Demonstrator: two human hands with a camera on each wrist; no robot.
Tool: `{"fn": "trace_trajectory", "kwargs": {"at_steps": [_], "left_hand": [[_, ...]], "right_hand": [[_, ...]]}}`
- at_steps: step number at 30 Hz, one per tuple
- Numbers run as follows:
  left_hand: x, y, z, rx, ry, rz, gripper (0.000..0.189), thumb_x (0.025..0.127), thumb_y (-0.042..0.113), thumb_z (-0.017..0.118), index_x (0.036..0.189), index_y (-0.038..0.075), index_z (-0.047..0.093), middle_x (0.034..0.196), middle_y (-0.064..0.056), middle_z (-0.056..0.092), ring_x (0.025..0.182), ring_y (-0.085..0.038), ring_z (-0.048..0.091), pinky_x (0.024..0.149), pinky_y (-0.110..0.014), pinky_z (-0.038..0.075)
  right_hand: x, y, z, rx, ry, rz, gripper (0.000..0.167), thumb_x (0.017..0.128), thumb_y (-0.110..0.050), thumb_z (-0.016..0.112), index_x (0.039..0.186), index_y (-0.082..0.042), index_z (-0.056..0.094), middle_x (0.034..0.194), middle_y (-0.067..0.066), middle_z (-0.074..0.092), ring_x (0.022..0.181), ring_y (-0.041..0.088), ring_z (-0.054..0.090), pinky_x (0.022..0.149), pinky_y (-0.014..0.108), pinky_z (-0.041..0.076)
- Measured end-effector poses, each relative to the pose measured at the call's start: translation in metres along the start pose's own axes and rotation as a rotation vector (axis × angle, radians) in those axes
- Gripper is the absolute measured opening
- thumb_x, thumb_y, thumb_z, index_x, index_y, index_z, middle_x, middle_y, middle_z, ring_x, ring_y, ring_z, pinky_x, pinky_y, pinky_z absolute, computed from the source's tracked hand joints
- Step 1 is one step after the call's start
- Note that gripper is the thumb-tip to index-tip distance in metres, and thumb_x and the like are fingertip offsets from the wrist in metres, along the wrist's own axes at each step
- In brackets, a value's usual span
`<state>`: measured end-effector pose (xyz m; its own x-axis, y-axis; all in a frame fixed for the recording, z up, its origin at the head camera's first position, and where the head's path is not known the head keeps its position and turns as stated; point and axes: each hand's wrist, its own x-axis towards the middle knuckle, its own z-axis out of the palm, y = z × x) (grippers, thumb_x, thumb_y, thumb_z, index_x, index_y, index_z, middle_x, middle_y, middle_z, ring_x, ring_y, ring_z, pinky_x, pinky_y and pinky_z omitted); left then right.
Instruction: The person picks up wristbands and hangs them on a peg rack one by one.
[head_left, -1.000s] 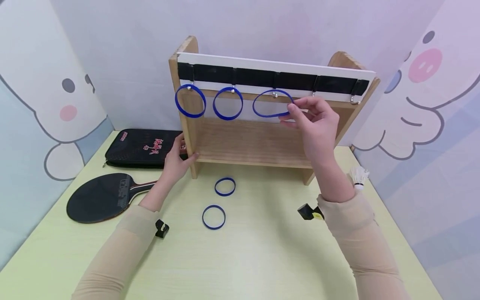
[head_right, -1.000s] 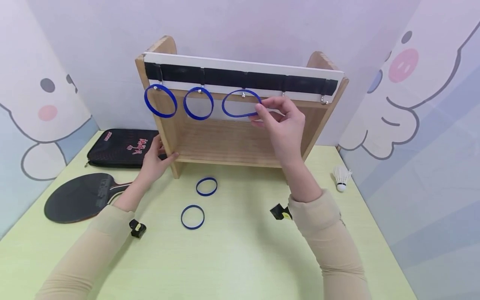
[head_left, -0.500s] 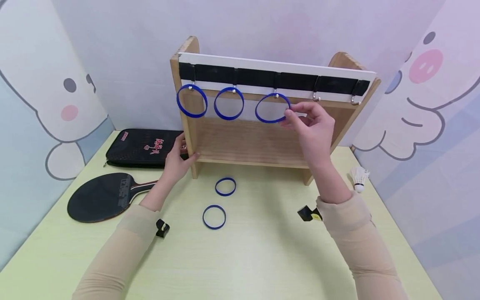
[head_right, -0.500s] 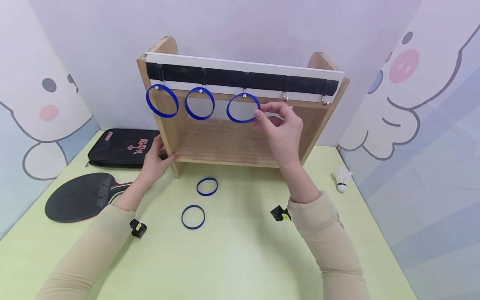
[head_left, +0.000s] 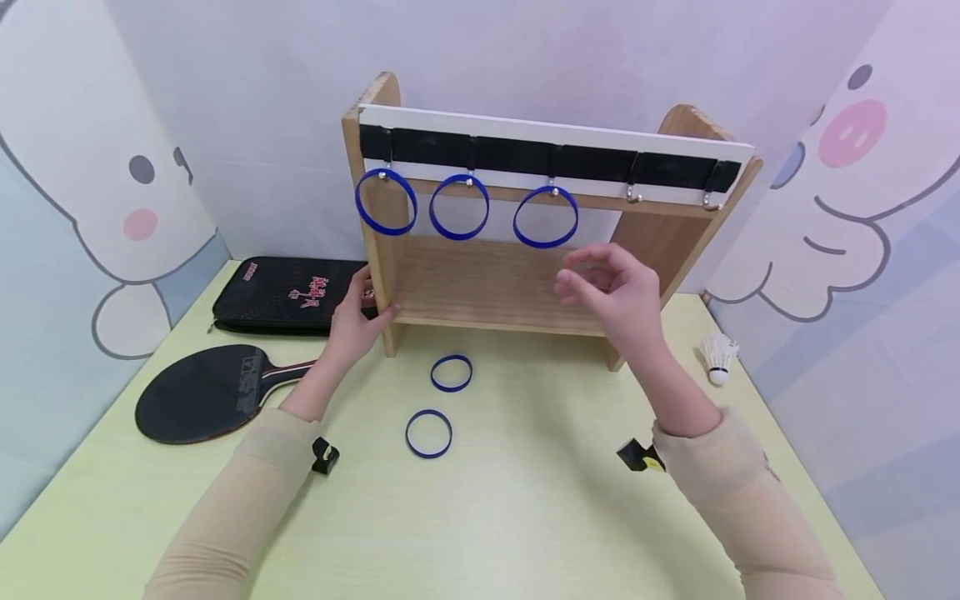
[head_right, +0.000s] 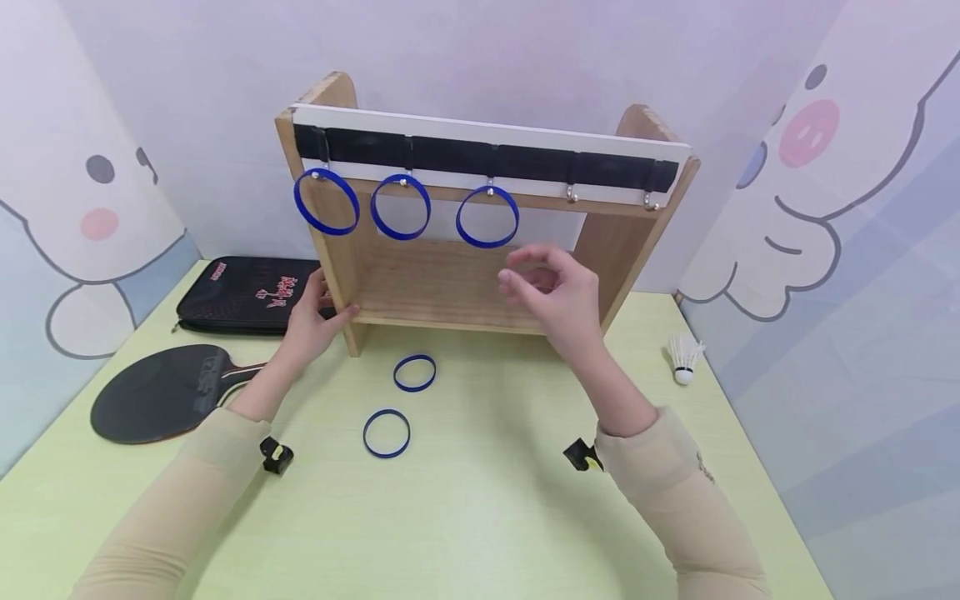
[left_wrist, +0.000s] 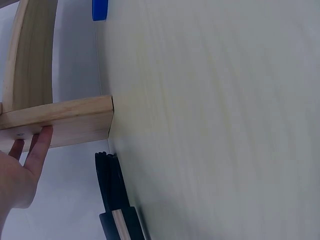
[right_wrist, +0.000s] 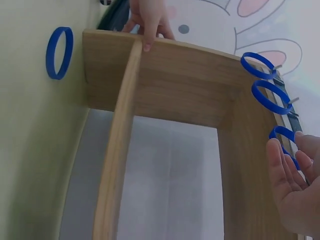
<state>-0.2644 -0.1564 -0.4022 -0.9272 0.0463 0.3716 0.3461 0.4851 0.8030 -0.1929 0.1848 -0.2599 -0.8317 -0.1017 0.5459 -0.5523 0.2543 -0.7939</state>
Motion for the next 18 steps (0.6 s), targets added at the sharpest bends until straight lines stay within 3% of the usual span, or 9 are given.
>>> {"fn": "trace_trajectory", "kwargs": {"at_steps": [6,11,18], "left_hand": [[0.0,0.0,0.0,0.003,-0.003,-0.014,0.075,0.089,0.019,0.066,0.149,0.024,0.021,0.136,-0.017,0.046,0.112,-0.034,0.055,0.086,-0.052,0.052],[0.0,0.0,0.0,0.001,-0.004,-0.011,0.074,0.089,0.019,0.065,0.149,0.025,0.021,0.136,-0.017,0.045,0.112,-0.035,0.055,0.086,-0.053,0.051],[0.0,0.0,0.0,0.001,-0.002,-0.011,0.075,0.089,0.019,0.066,0.149,0.025,0.021,0.135,-0.017,0.045,0.113,-0.034,0.055,0.085,-0.052,0.052]], "right_hand": [[-0.012,0.016,0.007,-0.123,-0.084,0.001,0.024,0.083,-0.012,0.072,0.104,-0.005,0.066,0.094,0.01,0.07,0.071,0.01,0.068,0.066,0.024,0.056],[-0.021,0.027,0.02,-0.125,-0.185,-0.04,0.023,0.083,-0.009,0.071,0.105,-0.003,0.066,0.097,0.013,0.069,0.074,0.015,0.068,0.065,0.026,0.057],[-0.038,0.044,0.042,-0.257,-0.331,-0.111,0.026,0.081,-0.01,0.075,0.105,-0.007,0.067,0.097,0.001,0.068,0.082,0.011,0.065,0.065,0.024,0.056]]}}
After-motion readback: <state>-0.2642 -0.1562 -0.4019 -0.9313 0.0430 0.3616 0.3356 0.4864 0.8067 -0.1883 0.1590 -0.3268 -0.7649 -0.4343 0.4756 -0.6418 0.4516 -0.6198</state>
